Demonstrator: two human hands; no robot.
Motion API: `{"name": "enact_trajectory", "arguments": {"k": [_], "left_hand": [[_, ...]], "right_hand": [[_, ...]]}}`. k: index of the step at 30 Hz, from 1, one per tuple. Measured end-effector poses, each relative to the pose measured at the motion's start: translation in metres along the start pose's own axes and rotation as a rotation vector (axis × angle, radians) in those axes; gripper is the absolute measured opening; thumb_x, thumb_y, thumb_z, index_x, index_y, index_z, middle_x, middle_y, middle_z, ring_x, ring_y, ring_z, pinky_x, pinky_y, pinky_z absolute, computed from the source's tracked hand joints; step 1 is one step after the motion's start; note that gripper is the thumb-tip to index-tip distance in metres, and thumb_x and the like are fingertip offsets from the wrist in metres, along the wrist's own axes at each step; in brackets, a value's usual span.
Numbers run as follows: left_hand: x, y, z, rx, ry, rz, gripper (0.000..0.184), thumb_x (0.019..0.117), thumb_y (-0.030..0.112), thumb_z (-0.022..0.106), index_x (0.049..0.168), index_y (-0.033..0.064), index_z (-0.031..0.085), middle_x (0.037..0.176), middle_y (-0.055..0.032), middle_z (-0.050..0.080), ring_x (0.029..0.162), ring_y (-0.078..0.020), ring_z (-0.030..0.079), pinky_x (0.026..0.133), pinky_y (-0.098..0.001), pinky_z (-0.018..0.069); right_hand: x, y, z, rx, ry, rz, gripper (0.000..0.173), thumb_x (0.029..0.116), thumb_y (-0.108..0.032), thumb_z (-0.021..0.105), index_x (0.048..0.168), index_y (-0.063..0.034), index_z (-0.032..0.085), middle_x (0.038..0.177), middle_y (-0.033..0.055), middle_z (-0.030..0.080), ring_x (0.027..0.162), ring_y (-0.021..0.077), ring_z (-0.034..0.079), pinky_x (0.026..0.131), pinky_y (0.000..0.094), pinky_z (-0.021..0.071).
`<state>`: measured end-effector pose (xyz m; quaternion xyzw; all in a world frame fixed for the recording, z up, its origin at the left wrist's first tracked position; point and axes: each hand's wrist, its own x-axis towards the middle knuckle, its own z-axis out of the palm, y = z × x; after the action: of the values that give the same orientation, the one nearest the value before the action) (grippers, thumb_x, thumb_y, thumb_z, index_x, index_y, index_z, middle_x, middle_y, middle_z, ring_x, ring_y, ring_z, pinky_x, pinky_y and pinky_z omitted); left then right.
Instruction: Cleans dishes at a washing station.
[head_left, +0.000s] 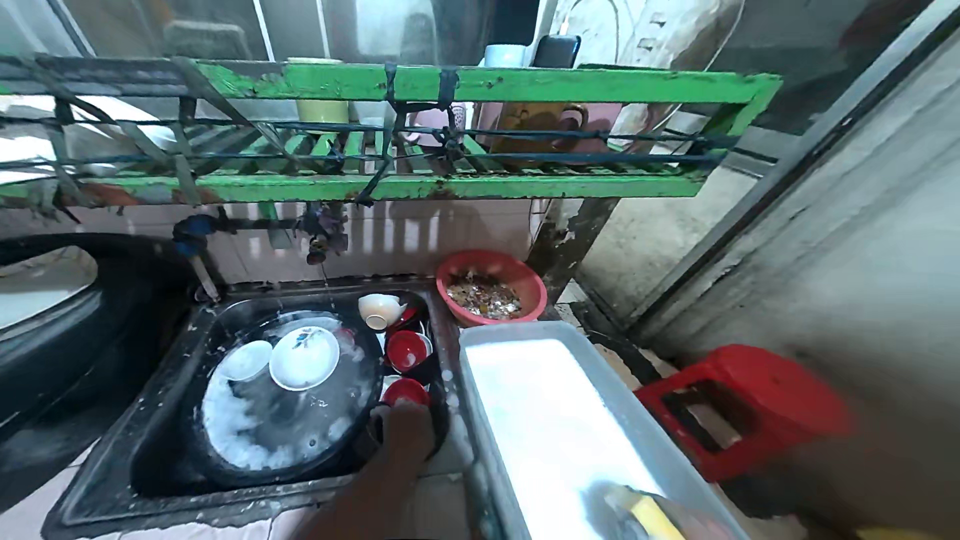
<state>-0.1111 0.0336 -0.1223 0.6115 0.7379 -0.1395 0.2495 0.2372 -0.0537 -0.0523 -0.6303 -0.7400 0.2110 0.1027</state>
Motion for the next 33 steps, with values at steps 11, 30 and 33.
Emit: {"name": "enact_trajectory", "arguments": {"k": [11, 30, 33], "left_hand": [[0.009, -0.087, -0.012, -0.191, -0.008, 0.325, 0.036, 0.1033, 0.031, 0.053, 0.120, 0.0043, 0.069, 0.125, -0.0188, 0.067, 0.124, -0.0347, 0.061, 0.108, -0.0564, 0.0438], [0.045, -0.056, -0.010, -0.218, -0.255, 0.313, 0.057, 0.0905, 0.042, 0.074, 0.127, -0.0008, 0.063, 0.129, -0.0259, 0.063, 0.124, -0.0416, 0.058, 0.105, -0.0623, 0.0436], [0.038, -0.080, -0.009, -0.367, -0.220, 0.303, 0.057, 0.0899, 0.040, 0.076, 0.130, 0.0016, 0.064, 0.133, -0.0225, 0.062, 0.127, -0.0357, 0.058, 0.109, -0.0553, 0.0435]], "right_hand": [[-0.001, -0.007, -0.002, -0.029, -0.037, 0.079, 0.065, 0.0802, -0.017, 0.079, 0.137, 0.0055, 0.058, 0.131, 0.0357, 0.059, 0.125, 0.0552, 0.054, 0.104, 0.0716, 0.0408], [0.005, -0.005, -0.001, -0.044, -0.085, 0.207, 0.063, 0.0817, -0.019, 0.079, 0.138, 0.0030, 0.059, 0.133, 0.0350, 0.058, 0.124, 0.0540, 0.055, 0.101, 0.0730, 0.0429], [0.003, -0.013, -0.003, -0.037, -0.094, 0.228, 0.064, 0.0832, -0.020, 0.078, 0.139, 0.0032, 0.058, 0.133, 0.0346, 0.058, 0.125, 0.0532, 0.056, 0.101, 0.0724, 0.0427]]}}
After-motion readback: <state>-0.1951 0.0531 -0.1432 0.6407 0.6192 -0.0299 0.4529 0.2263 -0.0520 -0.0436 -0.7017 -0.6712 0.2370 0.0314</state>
